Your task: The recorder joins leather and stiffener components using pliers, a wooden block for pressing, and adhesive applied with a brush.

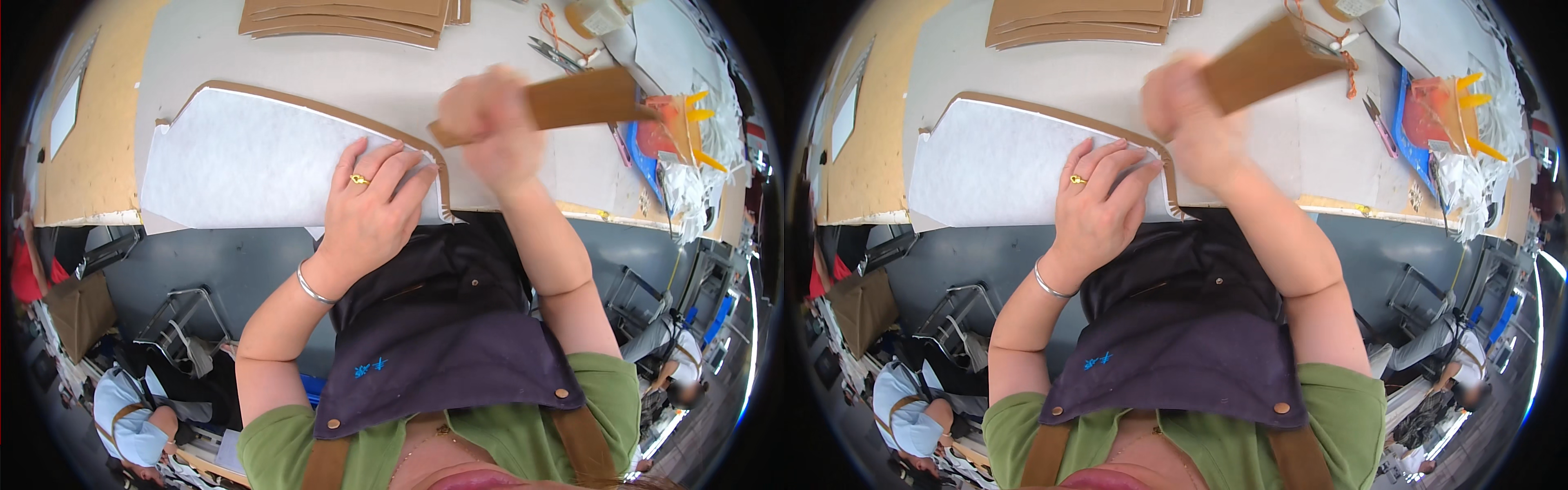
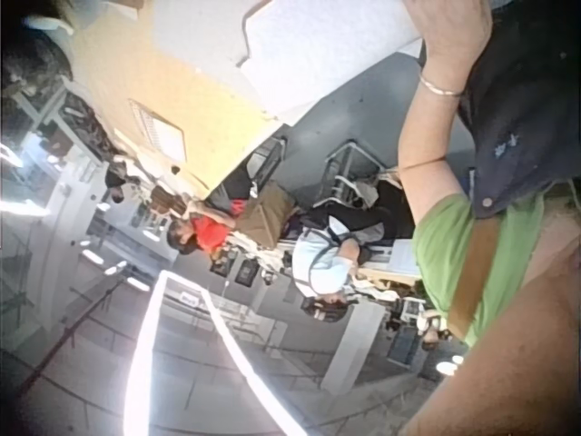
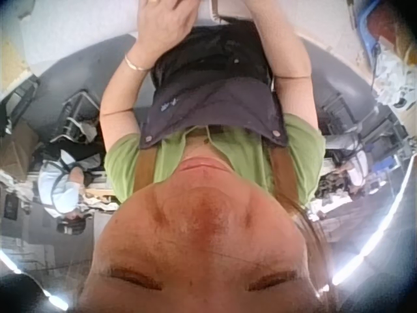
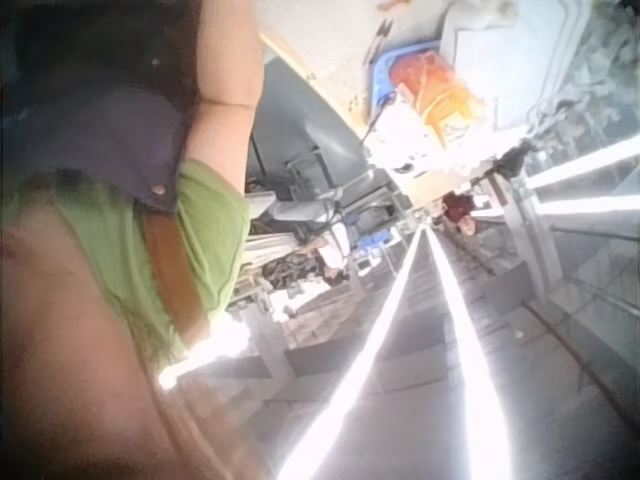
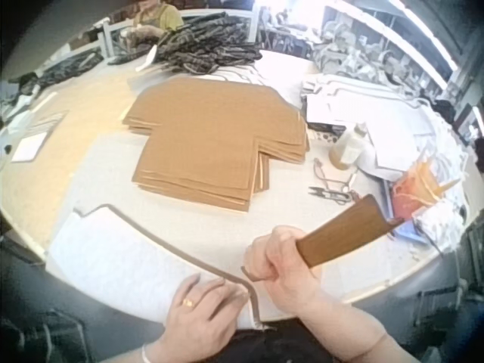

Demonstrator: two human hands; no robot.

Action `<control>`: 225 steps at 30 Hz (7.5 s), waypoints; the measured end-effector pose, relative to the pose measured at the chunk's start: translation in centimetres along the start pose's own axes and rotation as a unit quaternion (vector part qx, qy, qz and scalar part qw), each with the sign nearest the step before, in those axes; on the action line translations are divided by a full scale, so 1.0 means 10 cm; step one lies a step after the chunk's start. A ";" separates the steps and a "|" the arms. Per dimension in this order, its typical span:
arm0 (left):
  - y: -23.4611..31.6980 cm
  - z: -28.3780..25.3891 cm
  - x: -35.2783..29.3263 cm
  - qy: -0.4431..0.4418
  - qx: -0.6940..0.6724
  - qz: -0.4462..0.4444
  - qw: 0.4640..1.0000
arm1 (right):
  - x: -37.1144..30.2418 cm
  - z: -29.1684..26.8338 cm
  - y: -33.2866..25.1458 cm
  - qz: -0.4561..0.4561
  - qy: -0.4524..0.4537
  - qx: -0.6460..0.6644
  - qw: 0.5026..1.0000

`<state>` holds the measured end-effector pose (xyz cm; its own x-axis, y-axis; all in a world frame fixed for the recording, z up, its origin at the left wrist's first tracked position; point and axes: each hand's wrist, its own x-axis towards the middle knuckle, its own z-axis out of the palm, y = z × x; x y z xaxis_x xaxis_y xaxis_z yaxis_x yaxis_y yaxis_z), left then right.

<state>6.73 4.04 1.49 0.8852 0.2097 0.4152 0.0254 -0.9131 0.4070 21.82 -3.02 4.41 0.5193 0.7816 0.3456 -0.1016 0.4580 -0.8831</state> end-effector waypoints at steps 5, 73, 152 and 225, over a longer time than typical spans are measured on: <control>0.03 -0.03 0.02 0.002 -0.006 0.004 1.000 | -0.11 0.08 0.07 0.007 0.021 -0.111 0.994; 0.29 -0.25 -0.02 -0.079 -0.099 -0.051 0.991 | -0.24 -0.40 -0.40 0.043 0.209 0.100 0.972; -0.01 -0.15 0.14 -0.064 0.047 -0.088 0.993 | 0.66 0.13 -0.10 0.032 -0.108 -0.007 0.994; 0.91 -0.55 0.05 -0.165 -0.062 -0.010 0.984 | -0.75 -0.57 -0.45 0.312 0.167 -0.081 0.932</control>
<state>4.87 -2.23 9.95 0.9883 0.0834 0.1274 0.0057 -0.8563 0.5165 23.23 -13.38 3.92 0.6397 0.6872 -0.3443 -0.3559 -0.1321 -0.9251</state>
